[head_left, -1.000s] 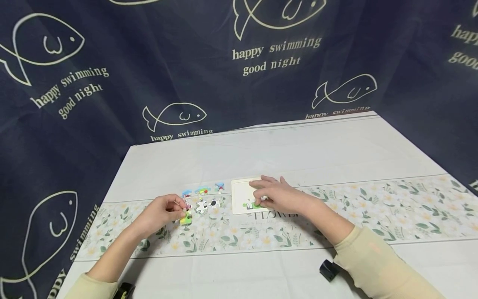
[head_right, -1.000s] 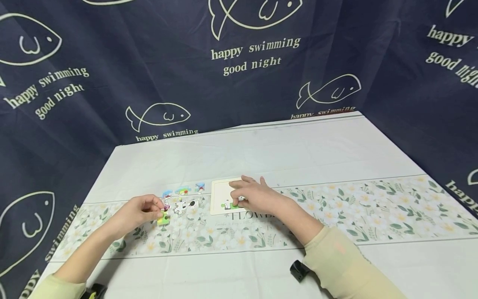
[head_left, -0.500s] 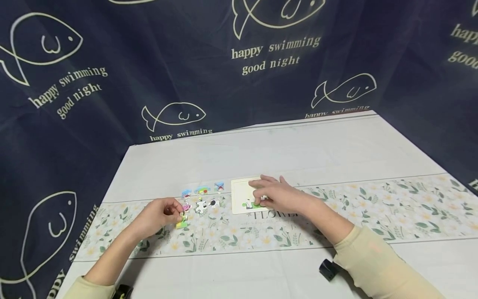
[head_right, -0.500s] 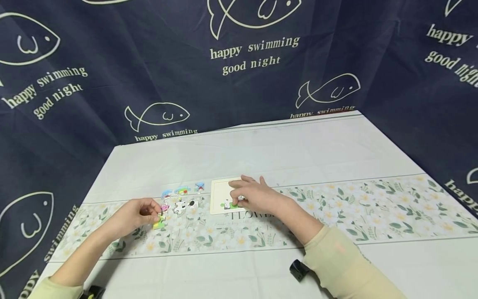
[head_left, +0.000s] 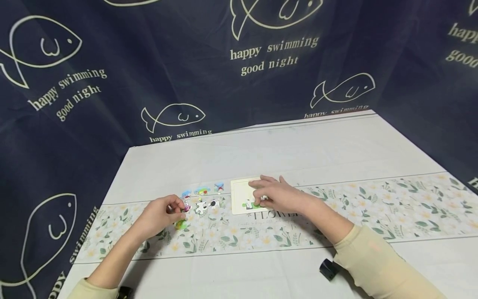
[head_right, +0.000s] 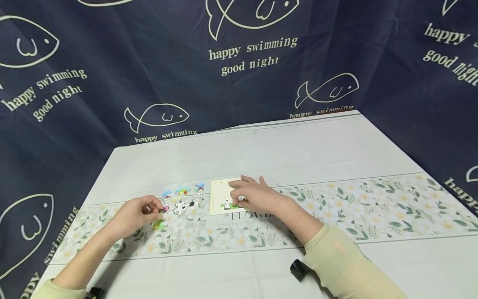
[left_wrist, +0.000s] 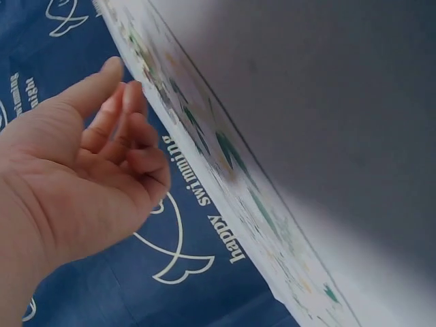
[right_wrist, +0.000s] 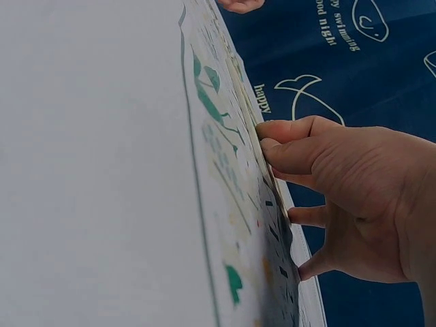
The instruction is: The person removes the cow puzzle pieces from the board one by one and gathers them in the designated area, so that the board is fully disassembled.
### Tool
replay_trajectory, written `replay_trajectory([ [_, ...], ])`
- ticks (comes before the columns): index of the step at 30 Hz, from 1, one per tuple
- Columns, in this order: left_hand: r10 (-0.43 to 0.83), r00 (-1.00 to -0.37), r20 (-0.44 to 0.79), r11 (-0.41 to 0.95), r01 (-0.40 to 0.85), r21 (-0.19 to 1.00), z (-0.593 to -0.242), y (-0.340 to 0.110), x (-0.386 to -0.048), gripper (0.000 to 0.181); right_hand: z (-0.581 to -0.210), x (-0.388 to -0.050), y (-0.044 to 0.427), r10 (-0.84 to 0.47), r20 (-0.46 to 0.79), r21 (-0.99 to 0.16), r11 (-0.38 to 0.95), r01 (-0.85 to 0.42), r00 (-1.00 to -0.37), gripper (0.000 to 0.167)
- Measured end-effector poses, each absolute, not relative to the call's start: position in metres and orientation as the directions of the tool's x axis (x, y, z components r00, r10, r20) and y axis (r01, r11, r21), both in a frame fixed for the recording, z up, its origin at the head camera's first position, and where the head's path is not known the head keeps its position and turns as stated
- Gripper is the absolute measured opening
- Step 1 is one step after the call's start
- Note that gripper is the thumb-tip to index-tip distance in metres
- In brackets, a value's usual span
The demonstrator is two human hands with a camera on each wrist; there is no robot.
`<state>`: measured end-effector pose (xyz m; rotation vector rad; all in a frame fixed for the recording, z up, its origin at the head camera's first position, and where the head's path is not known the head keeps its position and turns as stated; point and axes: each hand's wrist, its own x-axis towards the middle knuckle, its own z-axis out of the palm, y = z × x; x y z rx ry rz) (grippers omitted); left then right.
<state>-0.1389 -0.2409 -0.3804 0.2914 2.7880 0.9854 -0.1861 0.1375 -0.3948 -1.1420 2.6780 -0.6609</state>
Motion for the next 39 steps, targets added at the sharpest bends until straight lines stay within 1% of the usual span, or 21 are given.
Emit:
replay_trajectory([
  [10, 0.305, -0.951, -0.046, 0.733, 0.203, 0.649, -0.377, -0.220, -0.139, 0.008, -0.394, -0.187, 0.138, -0.719, 0.015, -0.453, 0.614, -0.646, -0.694, 0.019],
  [14, 0.336, -0.941, -0.046, 0.711, 0.221, 0.668, -0.376, -0.207, -0.142, 0.007, -0.394, -0.188, 0.139, -0.721, 0.017, -0.459, 0.610, -0.646, -0.692, 0.019],
  [25, 0.448, -0.893, -0.031, 0.654, 0.304, 0.692, -0.375, -0.164, -0.157, 0.006, -0.394, -0.189, 0.139, -0.728, 0.022, -0.475, 0.595, -0.648, -0.685, 0.020],
  [33, 0.470, -0.880, -0.064, 0.638, 0.288, 0.714, -0.372, -0.137, -0.164, 0.006, -0.393, -0.189, 0.138, -0.724, 0.014, -0.468, 0.605, -0.644, -0.690, 0.020],
  [39, 0.514, -0.856, -0.045, 0.636, 0.346, 0.689, -0.372, -0.120, -0.170, 0.007, -0.393, -0.189, 0.139, -0.726, 0.007, -0.469, 0.605, -0.644, -0.687, 0.019],
])
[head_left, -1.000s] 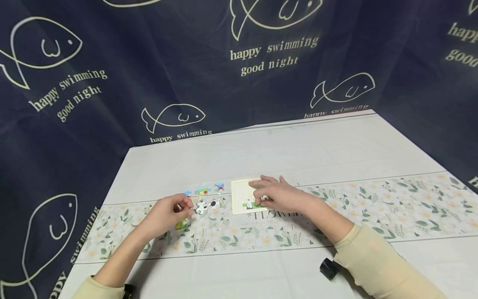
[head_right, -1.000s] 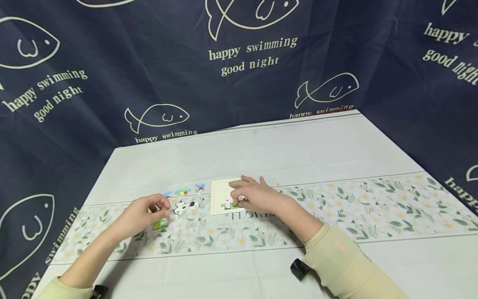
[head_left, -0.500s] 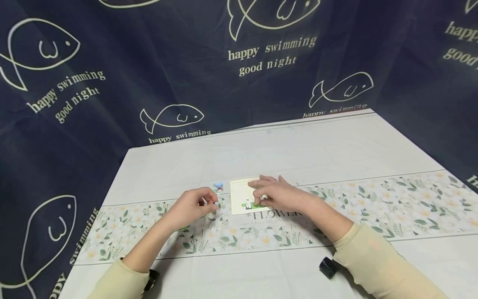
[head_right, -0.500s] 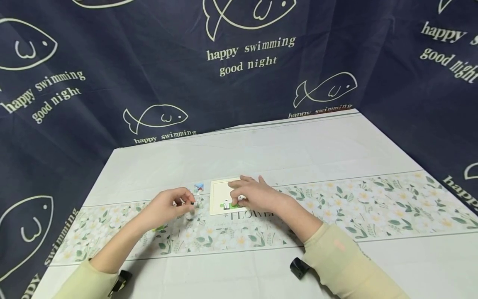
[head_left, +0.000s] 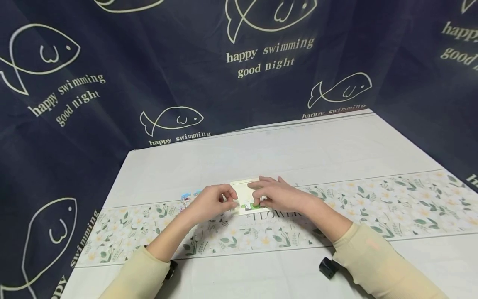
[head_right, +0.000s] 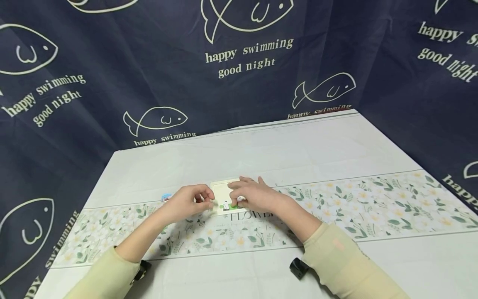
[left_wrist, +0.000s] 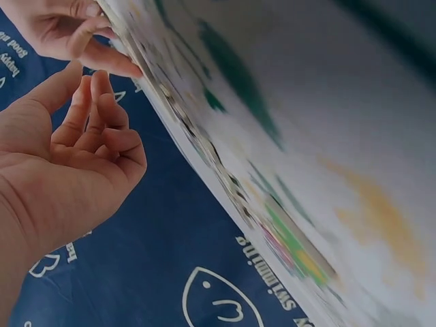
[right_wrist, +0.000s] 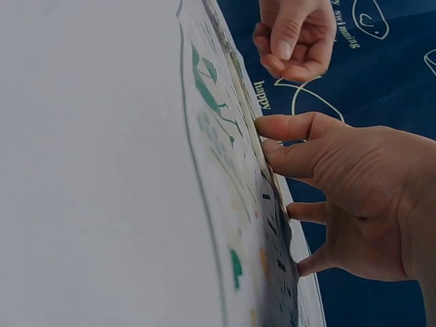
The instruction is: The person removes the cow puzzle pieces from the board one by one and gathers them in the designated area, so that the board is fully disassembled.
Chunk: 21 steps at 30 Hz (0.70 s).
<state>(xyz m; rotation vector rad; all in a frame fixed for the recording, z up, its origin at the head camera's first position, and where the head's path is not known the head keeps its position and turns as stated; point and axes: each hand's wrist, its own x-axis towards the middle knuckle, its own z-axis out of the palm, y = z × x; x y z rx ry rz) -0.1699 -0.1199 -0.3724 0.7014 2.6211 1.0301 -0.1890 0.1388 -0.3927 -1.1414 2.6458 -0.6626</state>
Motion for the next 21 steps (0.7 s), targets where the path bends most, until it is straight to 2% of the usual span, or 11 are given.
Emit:
replay_trajectory([
  [7, 0.556, -0.830, -0.035, 0.603, 0.375, 0.704, -0.373, -0.105, -0.177, 0.008, -0.393, -0.188, 0.139, -0.731, 0.007, -0.481, 0.596, -0.643, -0.683, 0.019],
  [15, 0.569, -0.818, -0.079, 0.593, 0.342, 0.729, -0.371, -0.092, -0.179, 0.009, -0.394, -0.189, 0.139, -0.732, 0.018, -0.484, 0.589, -0.647, -0.681, 0.018],
  [21, 0.580, -0.810, -0.089, 0.625, 0.372, 0.686, -0.377, -0.085, -0.180, 0.013, -0.394, -0.189, 0.141, -0.728, 0.013, -0.485, 0.595, -0.641, -0.685, 0.018],
])
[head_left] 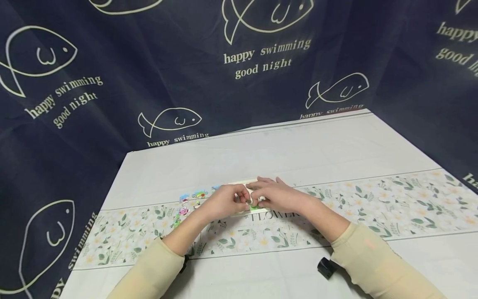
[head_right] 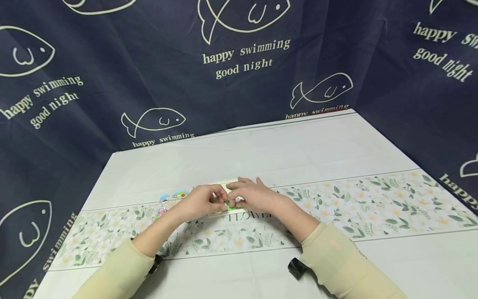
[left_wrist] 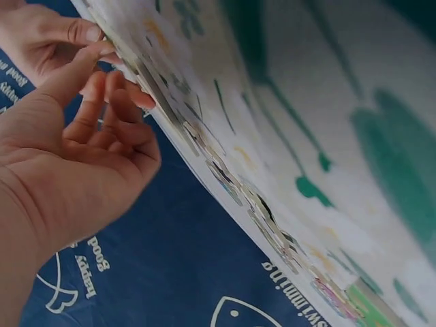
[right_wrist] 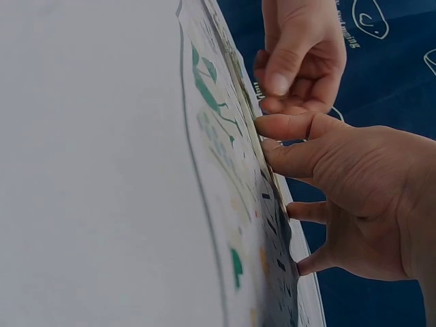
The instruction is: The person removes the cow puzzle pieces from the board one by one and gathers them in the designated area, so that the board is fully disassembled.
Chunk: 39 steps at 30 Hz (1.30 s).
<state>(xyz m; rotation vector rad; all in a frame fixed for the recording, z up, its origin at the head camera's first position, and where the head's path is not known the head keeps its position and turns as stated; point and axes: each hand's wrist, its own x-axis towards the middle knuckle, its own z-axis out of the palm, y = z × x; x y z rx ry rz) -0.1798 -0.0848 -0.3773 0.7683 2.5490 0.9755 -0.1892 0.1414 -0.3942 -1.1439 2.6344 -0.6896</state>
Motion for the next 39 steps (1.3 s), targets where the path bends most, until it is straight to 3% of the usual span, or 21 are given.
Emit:
replay_trajectory([
  [10, 0.485, -0.863, -0.141, 0.749, 0.326, 0.577, -0.3858, -0.0794, -0.1791, 0.021, -0.3937, -0.1891, 0.1399, -0.722, -0.004, -0.478, 0.609, -0.633, -0.692, 0.015],
  [15, 0.458, -0.878, -0.140, 0.774, 0.316, 0.548, -0.3859, -0.0773, -0.1766, 0.021, -0.3934, -0.1891, 0.1394, -0.710, -0.009, -0.464, 0.627, -0.626, -0.704, 0.023],
  [22, 0.441, -0.885, -0.147, 0.783, 0.300, 0.544, -0.3825, -0.0748, -0.1742, 0.021, -0.3949, -0.1905, 0.1394, -0.685, -0.030, -0.468, 0.653, -0.596, -0.728, 0.022],
  [28, 0.436, -0.888, -0.149, 0.783, 0.292, 0.550, -0.3815, -0.0742, -0.1734, 0.022, -0.3950, -0.1902, 0.1414, -0.704, -0.014, -0.449, 0.639, -0.625, -0.710, 0.010],
  [39, 0.448, -0.885, -0.124, 0.763, 0.306, 0.569, -0.3816, -0.0758, -0.1716, 0.026, -0.3956, -0.1907, 0.1404, -0.703, -0.018, -0.476, 0.631, -0.612, -0.711, 0.010],
])
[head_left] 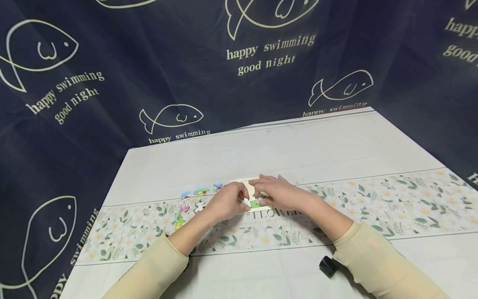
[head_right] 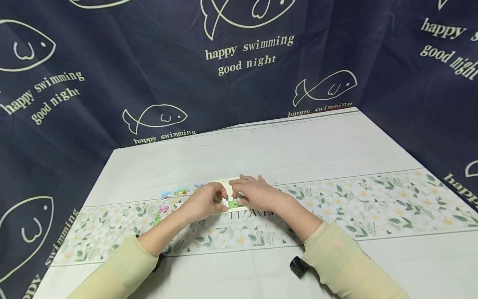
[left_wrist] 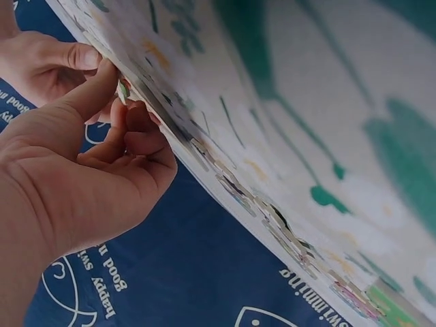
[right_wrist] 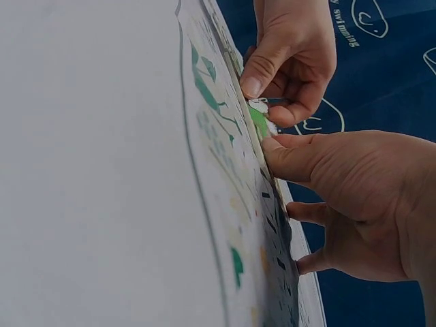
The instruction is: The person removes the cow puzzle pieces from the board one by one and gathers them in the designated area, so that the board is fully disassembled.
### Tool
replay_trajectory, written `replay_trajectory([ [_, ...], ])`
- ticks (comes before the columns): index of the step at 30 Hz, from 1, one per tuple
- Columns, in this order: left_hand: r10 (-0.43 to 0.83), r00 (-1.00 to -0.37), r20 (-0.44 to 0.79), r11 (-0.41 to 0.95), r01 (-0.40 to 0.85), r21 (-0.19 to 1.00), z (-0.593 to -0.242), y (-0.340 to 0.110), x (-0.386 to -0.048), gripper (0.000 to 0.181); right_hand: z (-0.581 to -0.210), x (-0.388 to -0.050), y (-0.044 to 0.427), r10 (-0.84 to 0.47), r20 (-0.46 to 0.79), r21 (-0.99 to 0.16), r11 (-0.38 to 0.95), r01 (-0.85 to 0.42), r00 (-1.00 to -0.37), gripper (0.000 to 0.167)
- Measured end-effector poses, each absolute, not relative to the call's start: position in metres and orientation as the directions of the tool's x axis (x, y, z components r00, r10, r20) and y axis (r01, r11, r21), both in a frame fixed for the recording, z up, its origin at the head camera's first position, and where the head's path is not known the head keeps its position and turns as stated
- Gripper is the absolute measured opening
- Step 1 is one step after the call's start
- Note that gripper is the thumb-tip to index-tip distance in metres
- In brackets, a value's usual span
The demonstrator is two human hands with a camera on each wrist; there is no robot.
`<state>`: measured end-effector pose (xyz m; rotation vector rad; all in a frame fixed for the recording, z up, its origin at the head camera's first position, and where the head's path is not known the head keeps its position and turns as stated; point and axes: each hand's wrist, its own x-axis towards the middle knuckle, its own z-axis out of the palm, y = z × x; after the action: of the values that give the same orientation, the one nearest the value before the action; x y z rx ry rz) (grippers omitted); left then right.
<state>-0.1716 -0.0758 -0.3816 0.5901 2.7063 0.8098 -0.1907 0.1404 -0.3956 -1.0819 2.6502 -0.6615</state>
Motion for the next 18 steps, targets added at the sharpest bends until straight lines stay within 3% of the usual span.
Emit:
replay_trajectory([
  [12, 0.486, -0.874, -0.011, 0.706, 0.385, 0.595, -0.3841, -0.0783, -0.1746, 0.018, -0.3940, -0.1894, 0.1412, -0.703, -0.014, -0.481, 0.628, -0.612, -0.711, 0.011],
  [18, 0.467, -0.884, -0.027, 0.685, 0.343, 0.643, -0.3841, -0.0842, -0.1766, 0.012, -0.3947, -0.1907, 0.1392, -0.695, -0.022, -0.475, 0.639, -0.604, -0.718, 0.010],
])
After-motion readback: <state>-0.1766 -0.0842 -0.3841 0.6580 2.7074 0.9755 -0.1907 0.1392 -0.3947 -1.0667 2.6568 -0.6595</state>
